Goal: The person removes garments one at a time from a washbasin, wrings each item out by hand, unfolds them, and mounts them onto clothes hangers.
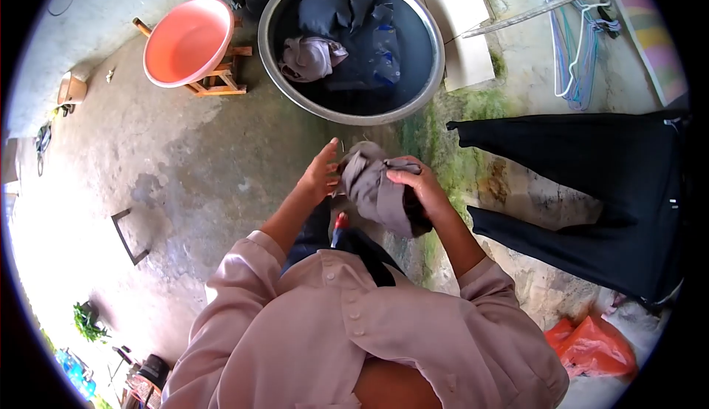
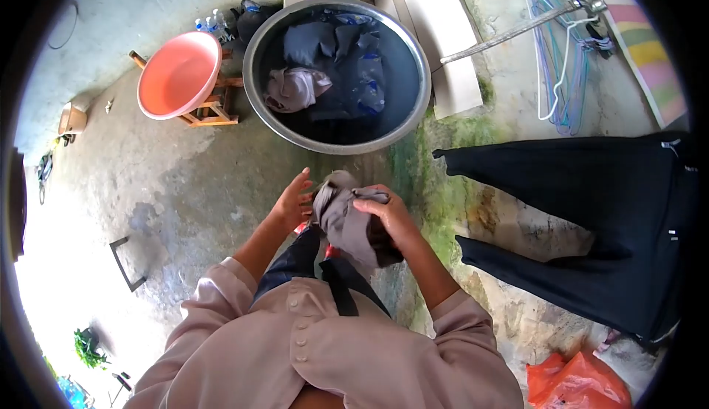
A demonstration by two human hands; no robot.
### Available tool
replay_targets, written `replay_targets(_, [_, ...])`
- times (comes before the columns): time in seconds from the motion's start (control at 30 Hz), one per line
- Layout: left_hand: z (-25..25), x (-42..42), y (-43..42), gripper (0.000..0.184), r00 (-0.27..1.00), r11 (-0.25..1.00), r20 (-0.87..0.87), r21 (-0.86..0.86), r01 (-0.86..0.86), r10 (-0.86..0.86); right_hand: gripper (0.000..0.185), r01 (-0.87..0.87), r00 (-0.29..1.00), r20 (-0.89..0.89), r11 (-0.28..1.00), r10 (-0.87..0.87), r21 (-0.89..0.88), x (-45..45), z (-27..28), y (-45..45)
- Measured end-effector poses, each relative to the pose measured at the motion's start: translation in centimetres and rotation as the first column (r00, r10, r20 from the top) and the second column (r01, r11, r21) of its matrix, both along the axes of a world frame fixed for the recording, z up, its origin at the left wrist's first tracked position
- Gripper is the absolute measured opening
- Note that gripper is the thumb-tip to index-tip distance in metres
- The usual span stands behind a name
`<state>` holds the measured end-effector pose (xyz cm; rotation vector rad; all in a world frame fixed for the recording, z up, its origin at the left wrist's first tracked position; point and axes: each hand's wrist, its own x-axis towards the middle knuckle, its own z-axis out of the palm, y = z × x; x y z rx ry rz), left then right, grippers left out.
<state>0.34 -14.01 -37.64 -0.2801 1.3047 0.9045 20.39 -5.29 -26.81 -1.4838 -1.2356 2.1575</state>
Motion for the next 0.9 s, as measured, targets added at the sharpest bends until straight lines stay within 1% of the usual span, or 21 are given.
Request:
replay_targets(0.03, [2.0,0.4,-0.3,0.086,0.989,0.987,-0.101,0.105,0.122,-0.111,0.029,0.088,0.996,-0.029,0.996,-0.088,0.010,0.6,-0.6,-0.5])
replay_targets(0.07, [3.8,0.9,-0.5,0.089,0.978,0.946,-0.081,0.249,0.209,-0.194,0.029,0.175,0.983,-0.059,0.984,-0.174,0.016,1.1,-0.9,-1.0])
replay_targets(0.13, [6.6,2.4,-1.0,0.097,0.928,0.781,-0.081,0.516,0.352,-0.364,0.034,0.181,0.982,-0.070,0.979,-0.175,0.091,2.2,-0.3,-2.2])
replay_targets(0.17, [7.7,4.2,-1.5,0.100,0.918,0.778,-0.126,0.494,0.387,-0.376,0.037,0.187,0.981,-0.078,0.976,-0.178,0.115,3.1,-0.1,-3.0])
replay_targets(0.2, [9.2,5.4,-1.8,0.099,0.871,0.732,-0.222,0.474,0.490,-0.439,0.040,0.192,0.980,-0.086,0.972,-0.181,0.138,4.0,0.3,-3.7])
replay_targets(0.23, [7.9,7.3,-2.2,0.089,0.860,0.724,-0.333,0.469,0.506,-0.386,0.049,0.120,0.992,-0.051,0.967,-0.112,0.224,5.1,1.1,-4.4])
replay_targets(0.27, [5.8,9.0,-2.6,0.079,0.837,0.715,-0.438,0.463,0.524,-0.330,0.051,0.077,0.994,-0.096,0.970,-0.056,0.232,6.5,1.8,-5.1])
replay_targets(0.33, [4.4,10.7,-3.3,0.058,0.911,0.762,-0.309,0.508,0.400,-0.272,0.057,-0.014,0.982,-0.177,0.967,0.060,0.255,9.6,3.0,-6.2])
replay_targets(0.37, [4.4,11.2,-3.7,0.047,0.940,0.784,-0.242,0.522,0.335,-0.240,0.058,0.021,0.978,-0.208,0.985,0.015,0.171,11.1,3.7,-6.5])
replay_targets(0.47, [5.0,13.0,-4.6,0.022,0.994,0.809,-0.079,0.578,0.106,-0.073,0.042,0.122,0.966,-0.241,0.988,-0.097,0.089,15.3,4.7,-7.8])
replay_targets(0.5, [6.0,13.4,-4.4,0.014,0.999,0.796,-0.028,0.606,0.005,0.015,0.036,0.167,0.975,-0.179,0.970,-0.135,0.174,16.6,4.2,-8.2])
replay_targets(0.53, [7.0,13.1,-4.3,0.011,1.000,0.808,0.009,0.588,-0.024,0.023,0.036,0.249,0.959,-0.188,0.948,-0.213,0.196,17.8,4.2,-8.5])
replay_targets(0.57, [7.4,12.6,-4.1,0.011,0.999,0.792,-0.033,0.610,-0.001,0.026,0.036,0.331,0.936,-0.199,0.919,-0.290,0.216,18.5,4.6,-8.6])
replay_targets(0.6, [8.9,12.3,-3.9,0.016,0.994,0.812,-0.071,0.583,-0.022,0.079,0.035,0.408,0.907,-0.214,0.882,-0.363,0.234,18.9,5.3,-8.7])
replay_targets(0.63, [9.3,12.0,-3.5,0.020,0.990,0.725,0.030,0.678,-0.124,0.141,0.035,0.499,0.849,-0.306,0.844,-0.431,0.196,19.3,6.4,-8.8])
replay_targets(0.67, [9.7,11.7,-3.2,0.025,0.973,0.621,0.138,0.750,-0.226,0.188,0.035,0.499,0.850,-0.300,0.843,-0.432,0.202,20.8,6.8,-8.5])
replay_targets(0.73, [12.2,10.7,-2.9,0.034,0.955,0.505,0.266,0.810,-0.297,0.134,0.037,0.484,0.855,-0.295,0.860,-0.426,0.160,22.8,8.7,-8.3])
replay_targets(0.77, [14.3,10.3,-3.2,0.038,0.963,0.479,0.249,0.836,-0.267,0.101,0.040,0.490,0.849,-0.297,0.862,-0.438,0.128,23.5,9.8,-8.5])
replay_targets(0.8, [17.1,10.4,-3.1,0.036,0.958,0.525,0.200,0.804,-0.280,0.205,0.042,0.469,0.859,-0.298,0.873,-0.416,0.133,24.6,9.4,-8.1])
replay_targets(0.87, [20.7,9.9,-2.2,0.025,0.973,0.414,0.144,0.886,-0.208,0.179,0.043,0.387,0.902,-0.237,0.919,-0.362,0.068,26.1,8.5,-7.5])
replay_targets(0.9, [22.8,10.2,-1.9,0.019,0.959,0.527,0.063,0.825,-0.205,0.275,0.042,0.341,0.926,-0.186,0.939,-0.328,0.042,26.1,8.2,-7.4])
